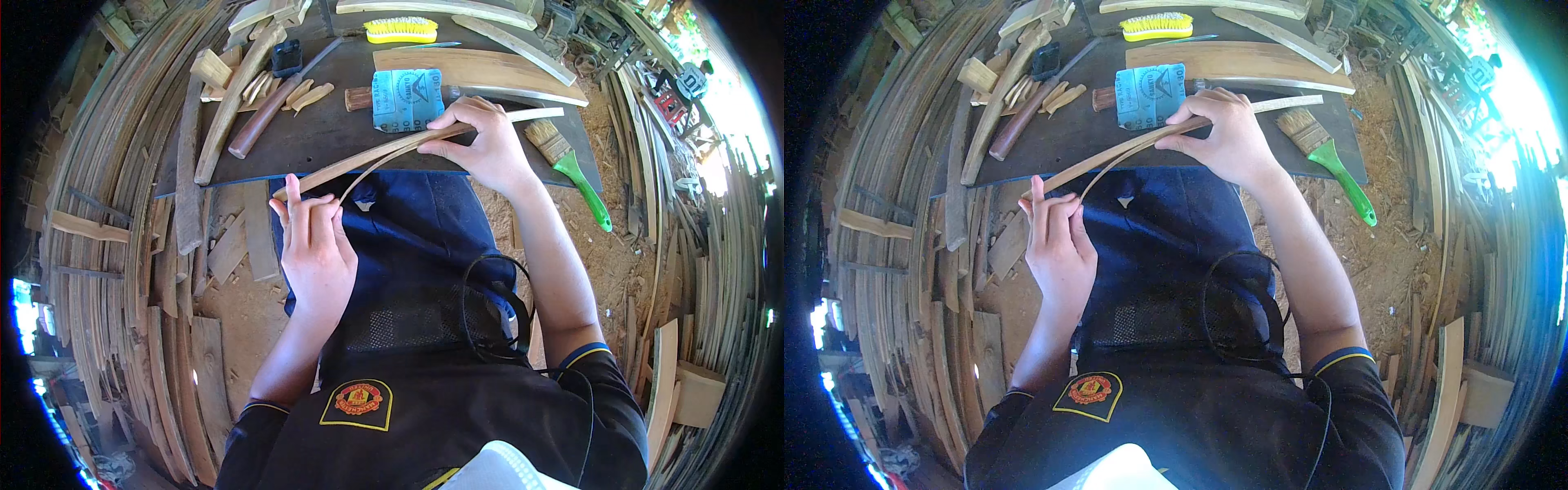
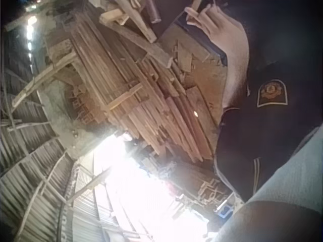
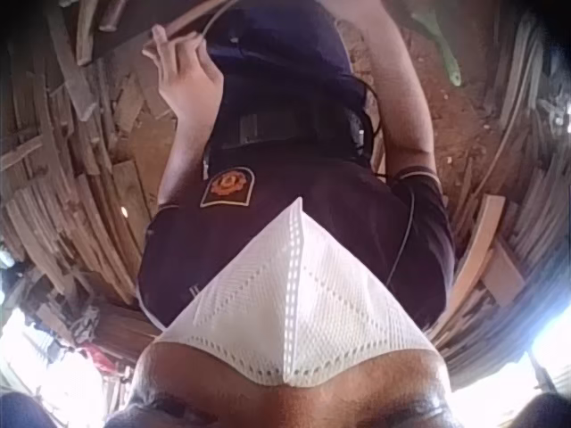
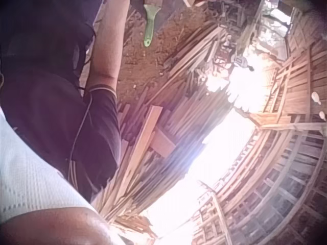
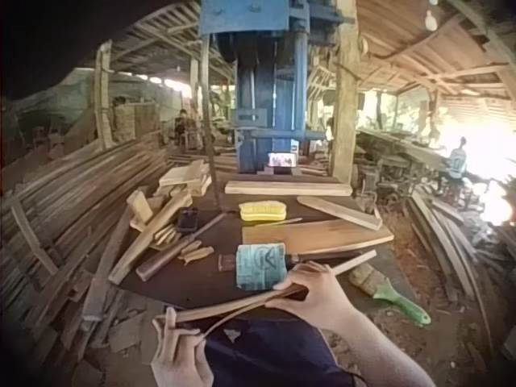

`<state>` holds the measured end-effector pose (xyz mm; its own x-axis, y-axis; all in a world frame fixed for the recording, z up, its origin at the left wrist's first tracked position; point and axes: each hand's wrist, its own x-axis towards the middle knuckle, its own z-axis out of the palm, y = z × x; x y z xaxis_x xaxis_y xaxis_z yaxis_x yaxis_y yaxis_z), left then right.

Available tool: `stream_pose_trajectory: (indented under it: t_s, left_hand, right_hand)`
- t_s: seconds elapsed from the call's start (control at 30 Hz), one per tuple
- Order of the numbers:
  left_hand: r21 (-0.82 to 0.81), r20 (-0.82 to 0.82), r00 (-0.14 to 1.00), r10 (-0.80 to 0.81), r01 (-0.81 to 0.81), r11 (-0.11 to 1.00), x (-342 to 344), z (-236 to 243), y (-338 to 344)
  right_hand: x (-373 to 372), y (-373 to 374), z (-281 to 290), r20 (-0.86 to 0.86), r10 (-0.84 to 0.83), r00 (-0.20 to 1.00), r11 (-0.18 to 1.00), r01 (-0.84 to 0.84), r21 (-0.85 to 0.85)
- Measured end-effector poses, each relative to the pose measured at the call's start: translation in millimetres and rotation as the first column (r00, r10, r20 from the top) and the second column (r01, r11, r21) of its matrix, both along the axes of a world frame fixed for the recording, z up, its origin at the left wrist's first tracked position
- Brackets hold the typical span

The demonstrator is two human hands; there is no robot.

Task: Manually carving and smoothing a wooden plank using a drawknife and brush.

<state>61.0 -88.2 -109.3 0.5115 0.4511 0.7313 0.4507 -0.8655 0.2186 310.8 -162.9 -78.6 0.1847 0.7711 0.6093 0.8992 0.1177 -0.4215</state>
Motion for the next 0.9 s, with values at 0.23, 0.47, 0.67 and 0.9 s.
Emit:
stream_pose_trajectory:
  t_s: [0.23,0.47,0.67,0.9]
  left_hand:
    - [0.001,-0.031,1.000,0.001,-0.001,1.000,1,2,-2]
    - [-0.064,0.051,0.999,-0.014,0.017,0.998,-4,9,10]
    - [-0.126,0.136,0.990,-0.039,0.056,0.990,-12,19,24]
    - [-0.180,0.251,0.967,-0.031,0.078,0.981,-12,27,47]
  right_hand:
    - [1,2,2,-0.080,-0.002,0.997,0.999,-0.001,-0.036]
    - [0,4,-2,0.008,0.001,1.000,1.000,-0.001,0.028]
    - [-3,-2,-1,0.019,0.005,1.000,0.998,-0.006,0.065]
    - [-3,0,-3,0.100,-0.125,0.987,0.989,0.116,0.092]
